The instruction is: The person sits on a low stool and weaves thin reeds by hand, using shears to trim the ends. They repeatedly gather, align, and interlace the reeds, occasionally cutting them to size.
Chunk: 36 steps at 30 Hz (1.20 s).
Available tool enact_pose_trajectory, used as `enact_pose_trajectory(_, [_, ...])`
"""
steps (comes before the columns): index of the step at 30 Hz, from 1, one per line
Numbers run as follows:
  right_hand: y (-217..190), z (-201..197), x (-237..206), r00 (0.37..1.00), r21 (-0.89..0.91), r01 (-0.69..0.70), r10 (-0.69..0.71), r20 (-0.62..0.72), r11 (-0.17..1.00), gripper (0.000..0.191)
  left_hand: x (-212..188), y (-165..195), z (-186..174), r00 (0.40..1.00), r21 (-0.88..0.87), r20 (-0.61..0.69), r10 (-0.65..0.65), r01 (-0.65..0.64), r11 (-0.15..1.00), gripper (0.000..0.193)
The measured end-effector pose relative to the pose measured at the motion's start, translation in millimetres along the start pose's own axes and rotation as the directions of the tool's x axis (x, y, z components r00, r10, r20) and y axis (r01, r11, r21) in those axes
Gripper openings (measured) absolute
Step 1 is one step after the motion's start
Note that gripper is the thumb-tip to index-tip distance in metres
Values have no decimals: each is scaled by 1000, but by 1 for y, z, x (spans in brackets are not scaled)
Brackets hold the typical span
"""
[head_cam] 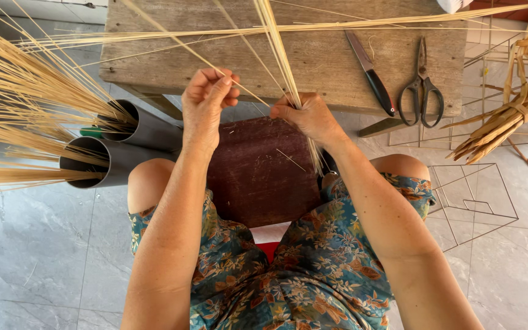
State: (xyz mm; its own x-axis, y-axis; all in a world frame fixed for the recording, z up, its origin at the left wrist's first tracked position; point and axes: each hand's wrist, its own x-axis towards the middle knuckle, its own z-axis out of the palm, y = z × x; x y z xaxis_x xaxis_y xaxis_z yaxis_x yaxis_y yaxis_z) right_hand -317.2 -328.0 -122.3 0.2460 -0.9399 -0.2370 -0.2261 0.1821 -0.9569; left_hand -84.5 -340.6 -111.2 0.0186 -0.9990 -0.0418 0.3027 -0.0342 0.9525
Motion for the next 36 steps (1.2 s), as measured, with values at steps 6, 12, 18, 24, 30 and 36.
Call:
enact_pose_trajectory(6, [13,-6,-3,987,371,-158,152,47,915,30,0,17,-19,957,-51,-123,261,-269,962,8])
enact_pose_trajectory(12, [53,20,-2,888,390,-450,448,102,803,33,-6,37,-45,887,-99,-302,349,-393,914,12])
enact_pose_trajectory(18, [81,38,7,911,388,-398,408,62,831,31,-7,34,-38,937,-215,-253,242,-298,930,12])
enact_pose_trajectory(24, [83,39,18,938,387,-306,346,-35,870,30,-7,33,-30,962,-289,-245,123,-193,938,11])
enact_pose_trajectory(30, [65,40,15,938,-38,-336,330,-106,941,39,-6,32,-29,967,-327,-241,88,-166,930,10])
enact_pose_trajectory(36, [34,-24,-5,976,-596,-218,176,-129,773,32,-8,31,-32,977,-358,-191,95,-160,920,11])
